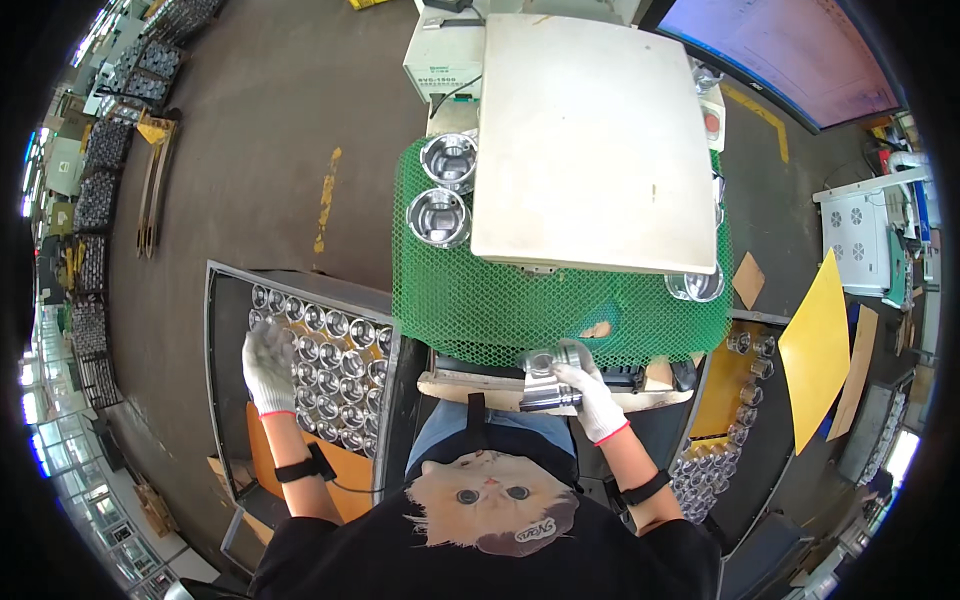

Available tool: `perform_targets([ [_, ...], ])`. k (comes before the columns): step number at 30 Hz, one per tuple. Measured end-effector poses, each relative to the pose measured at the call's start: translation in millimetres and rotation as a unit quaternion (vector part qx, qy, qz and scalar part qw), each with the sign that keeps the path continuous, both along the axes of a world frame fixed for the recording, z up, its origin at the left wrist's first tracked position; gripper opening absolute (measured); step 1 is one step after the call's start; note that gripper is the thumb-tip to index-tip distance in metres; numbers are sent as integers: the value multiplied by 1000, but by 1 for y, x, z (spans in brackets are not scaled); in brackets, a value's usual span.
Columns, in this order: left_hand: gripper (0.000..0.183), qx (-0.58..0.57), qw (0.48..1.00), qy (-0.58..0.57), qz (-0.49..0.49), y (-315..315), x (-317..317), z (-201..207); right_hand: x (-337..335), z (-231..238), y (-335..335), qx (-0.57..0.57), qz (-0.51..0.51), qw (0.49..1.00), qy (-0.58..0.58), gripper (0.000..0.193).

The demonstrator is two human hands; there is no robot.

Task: The recorder is inspecting and sorting metal engine pistons, placing them under a measurement device and then into a transport bin.

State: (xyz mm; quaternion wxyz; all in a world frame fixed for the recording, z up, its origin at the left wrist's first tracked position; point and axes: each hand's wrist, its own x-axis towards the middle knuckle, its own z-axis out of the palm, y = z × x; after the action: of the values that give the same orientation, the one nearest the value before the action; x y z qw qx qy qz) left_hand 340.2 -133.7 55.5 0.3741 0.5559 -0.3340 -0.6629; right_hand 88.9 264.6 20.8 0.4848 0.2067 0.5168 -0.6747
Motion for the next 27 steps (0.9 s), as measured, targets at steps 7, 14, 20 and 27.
perform_targets([
  [7,59,-256,914,-291,118,42,-109,13,3,-26,53,85,-76,992,-45,58],
  [14,63,-592,690,-299,-291,89,-228,25,14,-2,75,129,-108,984,-52,73],
  [20,69,-541,583,-317,-517,153,-330,-26,11,3,77,142,-100,983,-59,69],
  [27,76,-355,679,-289,-574,131,-324,-5,-35,1,33,134,-42,983,114,60],
])
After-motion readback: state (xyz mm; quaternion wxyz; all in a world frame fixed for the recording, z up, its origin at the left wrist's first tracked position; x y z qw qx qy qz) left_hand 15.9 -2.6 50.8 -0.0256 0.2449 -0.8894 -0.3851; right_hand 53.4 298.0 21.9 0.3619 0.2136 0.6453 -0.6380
